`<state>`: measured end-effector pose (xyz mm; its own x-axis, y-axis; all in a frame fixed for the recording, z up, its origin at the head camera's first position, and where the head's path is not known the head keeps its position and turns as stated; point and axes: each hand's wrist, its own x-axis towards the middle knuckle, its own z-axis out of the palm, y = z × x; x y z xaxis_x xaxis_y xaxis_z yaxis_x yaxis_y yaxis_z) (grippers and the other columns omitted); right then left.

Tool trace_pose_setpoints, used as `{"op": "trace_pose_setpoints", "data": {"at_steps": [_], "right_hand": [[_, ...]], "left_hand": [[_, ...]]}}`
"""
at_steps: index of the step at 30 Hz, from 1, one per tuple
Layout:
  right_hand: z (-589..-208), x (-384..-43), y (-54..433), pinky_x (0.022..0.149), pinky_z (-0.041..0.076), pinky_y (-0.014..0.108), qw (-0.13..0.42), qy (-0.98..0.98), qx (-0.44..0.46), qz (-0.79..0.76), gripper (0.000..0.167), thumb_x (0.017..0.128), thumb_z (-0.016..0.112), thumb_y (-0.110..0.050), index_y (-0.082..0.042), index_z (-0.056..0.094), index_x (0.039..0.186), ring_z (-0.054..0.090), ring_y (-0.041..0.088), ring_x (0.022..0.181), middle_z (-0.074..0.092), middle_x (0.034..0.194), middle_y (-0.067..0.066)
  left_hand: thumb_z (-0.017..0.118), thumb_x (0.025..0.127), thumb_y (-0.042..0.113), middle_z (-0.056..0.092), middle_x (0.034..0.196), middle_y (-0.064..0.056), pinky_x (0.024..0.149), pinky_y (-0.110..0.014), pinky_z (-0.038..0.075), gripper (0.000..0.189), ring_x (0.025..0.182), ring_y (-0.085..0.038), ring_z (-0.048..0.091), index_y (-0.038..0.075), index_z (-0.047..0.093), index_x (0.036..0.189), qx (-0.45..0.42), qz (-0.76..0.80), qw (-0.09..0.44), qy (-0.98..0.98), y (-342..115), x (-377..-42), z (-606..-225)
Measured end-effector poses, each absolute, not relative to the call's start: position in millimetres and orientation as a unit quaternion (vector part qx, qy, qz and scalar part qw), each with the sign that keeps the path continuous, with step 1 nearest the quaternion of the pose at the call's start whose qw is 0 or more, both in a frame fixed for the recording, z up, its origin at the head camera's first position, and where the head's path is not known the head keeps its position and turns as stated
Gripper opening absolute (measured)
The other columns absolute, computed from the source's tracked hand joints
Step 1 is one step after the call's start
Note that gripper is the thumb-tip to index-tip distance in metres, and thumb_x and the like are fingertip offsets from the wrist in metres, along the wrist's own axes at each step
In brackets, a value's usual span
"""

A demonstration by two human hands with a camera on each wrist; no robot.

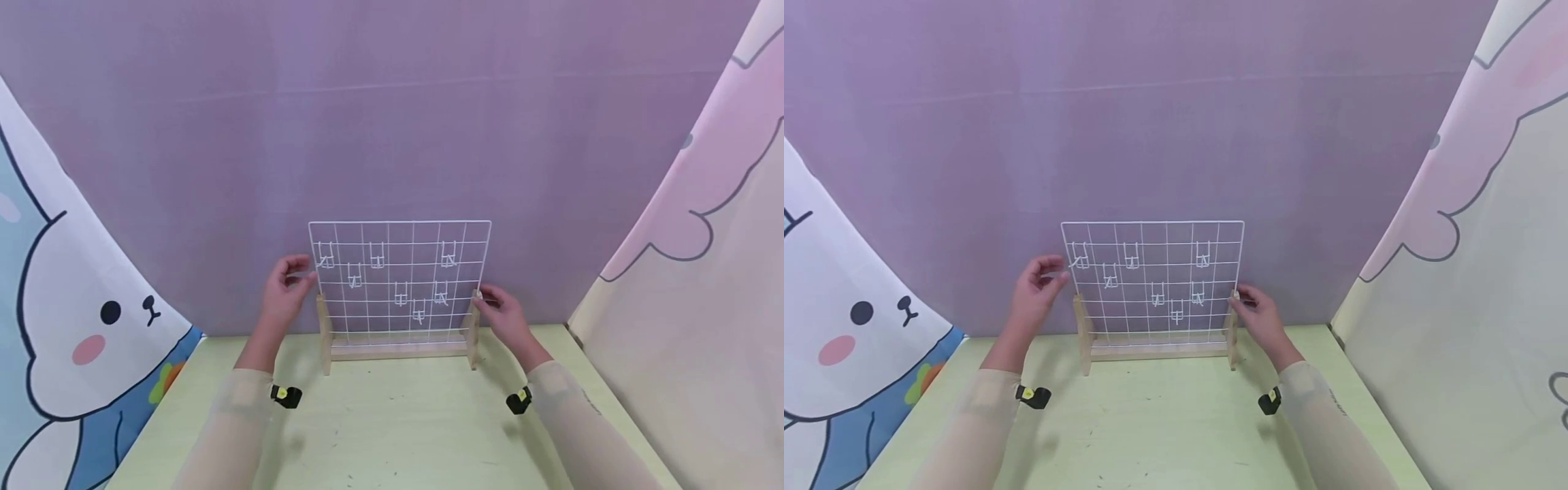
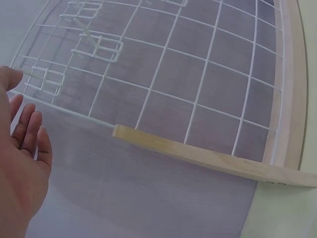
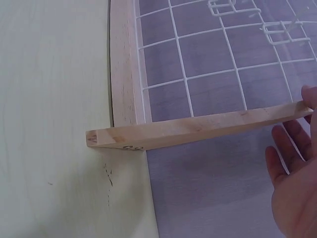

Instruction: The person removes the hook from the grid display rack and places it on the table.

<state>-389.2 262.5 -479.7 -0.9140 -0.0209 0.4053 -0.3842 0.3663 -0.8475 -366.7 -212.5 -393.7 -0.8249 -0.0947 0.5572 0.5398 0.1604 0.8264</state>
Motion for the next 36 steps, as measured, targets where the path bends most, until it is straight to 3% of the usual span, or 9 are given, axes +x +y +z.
{"op": "trace_pose_setpoints", "data": {"at_steps": [9,15,22,28,32,36], "right_hand": [[-479.6,-386.5,258.7,0.089,0.054,0.012,0.173,-0.798,0.112,0.567,0.038,0.109,0.071,-0.01,0.006,0.066,0.143,0.064,0.006,0.104,0.07,0.133,0.03],[-470.2,-379.6,252.6,0.087,0.054,0.012,0.171,-0.798,0.103,0.569,0.035,0.108,0.07,-0.004,0.009,0.067,0.14,0.065,0.004,0.1,0.07,0.132,0.033],[-485.0,-389.9,258.2,0.087,0.054,0.011,0.182,-0.789,0.107,0.577,0.037,0.108,0.072,-0.009,0.004,0.069,0.142,0.064,0.002,0.101,0.071,0.133,0.03],[-489.5,-393.9,261.7,0.089,0.056,0.015,0.183,-0.784,0.112,0.583,0.036,0.109,0.074,-0.016,-0.002,0.071,0.142,0.066,0.008,0.105,0.073,0.133,0.025],[-489.7,-393.6,260.7,0.09,0.057,0.016,0.183,-0.785,0.113,0.582,0.036,0.108,0.074,-0.017,-0.004,0.072,0.142,0.067,0.01,0.106,0.073,0.134,0.023],[-491.5,-393.5,258.1,0.089,0.058,0.017,0.191,-0.776,0.116,0.589,0.035,0.108,0.074,-0.014,-0.004,0.072,0.142,0.068,0.01,0.105,0.073,0.132,0.023]], "left_hand": [[0.077,0.1,-0.002,0.066,0.132,-0.025,0.101,-0.032,0.049,0.036,0.118,-0.019,0.06,-0.009,0.065,0.133,-0.185,-0.627,0.264,-0.709,-206.4,-369.1,-387.4],[0.08,0.099,-0.001,0.066,0.13,-0.027,0.099,-0.031,0.049,0.036,0.116,-0.021,0.06,-0.009,0.067,0.132,-0.196,-0.624,0.27,-0.707,-202.5,-370.0,-384.2],[0.079,0.1,0.0,0.067,0.128,-0.026,0.098,-0.03,0.05,0.029,0.113,-0.018,0.061,-0.008,0.069,0.126,-0.185,-0.619,0.271,-0.714,-198.8,-370.3,-383.2],[0.083,0.101,0.008,0.071,0.11,-0.011,0.09,-0.026,0.052,0.018,0.099,-0.014,0.064,-0.003,0.077,0.113,-0.168,-0.6,0.281,-0.73,-198.2,-373.1,-384.4],[0.084,0.1,0.008,0.071,0.101,0.004,0.082,-0.023,0.053,0.015,0.091,-0.014,0.064,-0.001,0.079,0.11,-0.156,-0.594,0.291,-0.734,-197.8,-374.3,-385.9],[0.084,0.099,0.007,0.073,0.096,0.011,0.078,-0.023,0.053,0.012,0.086,-0.015,0.064,-0.001,0.08,0.108,-0.156,-0.596,0.308,-0.725,-195.6,-374.9,-386.5]]}}
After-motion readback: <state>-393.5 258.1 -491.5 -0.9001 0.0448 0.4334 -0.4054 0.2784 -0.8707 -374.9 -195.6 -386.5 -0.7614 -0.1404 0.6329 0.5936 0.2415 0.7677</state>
